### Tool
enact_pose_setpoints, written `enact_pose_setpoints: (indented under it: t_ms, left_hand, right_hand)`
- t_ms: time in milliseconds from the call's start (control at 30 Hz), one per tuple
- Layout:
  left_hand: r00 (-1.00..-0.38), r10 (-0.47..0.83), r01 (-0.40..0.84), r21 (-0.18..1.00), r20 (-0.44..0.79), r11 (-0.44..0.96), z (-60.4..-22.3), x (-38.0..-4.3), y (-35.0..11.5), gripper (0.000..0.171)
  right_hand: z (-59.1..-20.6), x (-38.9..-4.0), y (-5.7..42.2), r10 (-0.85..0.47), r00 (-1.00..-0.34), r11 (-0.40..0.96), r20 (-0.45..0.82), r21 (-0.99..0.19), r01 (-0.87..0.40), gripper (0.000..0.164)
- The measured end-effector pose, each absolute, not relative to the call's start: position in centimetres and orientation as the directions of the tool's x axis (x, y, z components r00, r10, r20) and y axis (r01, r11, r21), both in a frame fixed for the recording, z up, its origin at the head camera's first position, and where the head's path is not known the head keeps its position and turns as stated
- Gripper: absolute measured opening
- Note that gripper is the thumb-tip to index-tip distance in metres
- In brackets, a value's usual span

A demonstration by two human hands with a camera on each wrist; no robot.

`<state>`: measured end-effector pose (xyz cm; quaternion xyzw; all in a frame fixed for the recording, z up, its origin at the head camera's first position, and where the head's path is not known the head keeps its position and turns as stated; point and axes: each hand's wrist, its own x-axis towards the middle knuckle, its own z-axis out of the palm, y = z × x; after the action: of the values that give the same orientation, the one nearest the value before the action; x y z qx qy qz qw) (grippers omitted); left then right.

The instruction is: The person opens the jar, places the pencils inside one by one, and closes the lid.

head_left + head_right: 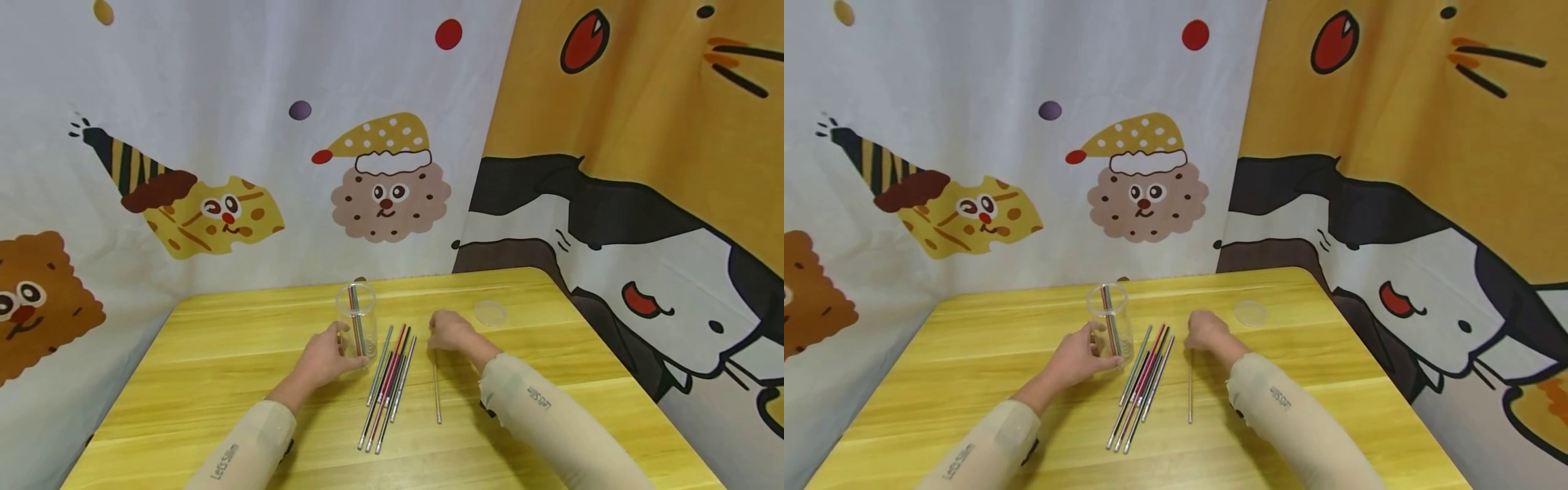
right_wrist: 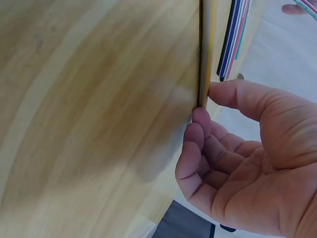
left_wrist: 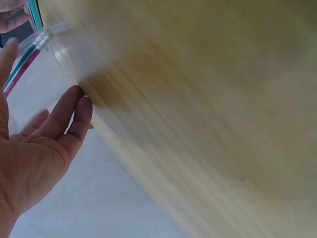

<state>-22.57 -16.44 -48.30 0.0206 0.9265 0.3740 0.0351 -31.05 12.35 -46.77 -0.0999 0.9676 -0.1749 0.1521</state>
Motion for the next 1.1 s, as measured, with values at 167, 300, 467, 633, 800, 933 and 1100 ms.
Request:
enact_pose_setpoints:
  t_ms: [167, 300, 467, 633, 800, 933, 1100]
  left_hand:
    - [-0.997, 0.043, -0.019, 0.708, -0.07, 0.706, -48.1, -22.6, -16.3, 0.111]
    - [-0.998, 0.036, -0.013, 0.713, -0.053, 0.701, -47.9, -22.7, -16.0, 0.111]
    - [-0.998, 0.034, -0.011, 0.738, -0.046, 0.675, -47.6, -22.7, -15.9, 0.096]
    - [-0.998, 0.025, -0.022, 0.739, -0.052, 0.674, -47.9, -22.9, -15.9, 0.089]
    - [-0.998, 0.012, -0.039, 0.733, -0.064, 0.68, -48.2, -23.2, -15.9, 0.087]
    - [-0.997, 0.013, -0.044, 0.735, -0.072, 0.677, -48.2, -23.1, -15.9, 0.087]
    - [-0.996, 0.02, -0.05, 0.744, -0.086, 0.667, -47.9, -22.8, -15.8, 0.087]
  right_hand:
    - [-46.6, -30.9, 12.2, -0.23, -0.941, 0.931, -0.249, -0.337, -0.139, 0.05]
    - [-46.4, -30.8, 12.1, -0.222, -0.945, 0.936, -0.241, -0.324, -0.137, 0.047]
    - [-46.4, -30.9, 12.0, -0.204, -0.947, 0.939, -0.249, -0.324, -0.117, 0.031]
    - [-46.1, -31.1, 12.2, -0.205, -0.945, 0.918, -0.254, -0.384, -0.096, 0.036]
    - [-44.9, -31.6, 12.8, -0.252, -0.946, 0.876, -0.202, -0.463, -0.134, 0.042]
    - [-43.4, -32.0, 13.2, -0.259, -0.956, 0.801, -0.141, -0.584, -0.131, 0.04]
    - [-41.0, -31.9, 13.3, -0.238, -0.97, 0.712, -0.045, -0.688, -0.143, 0.034]
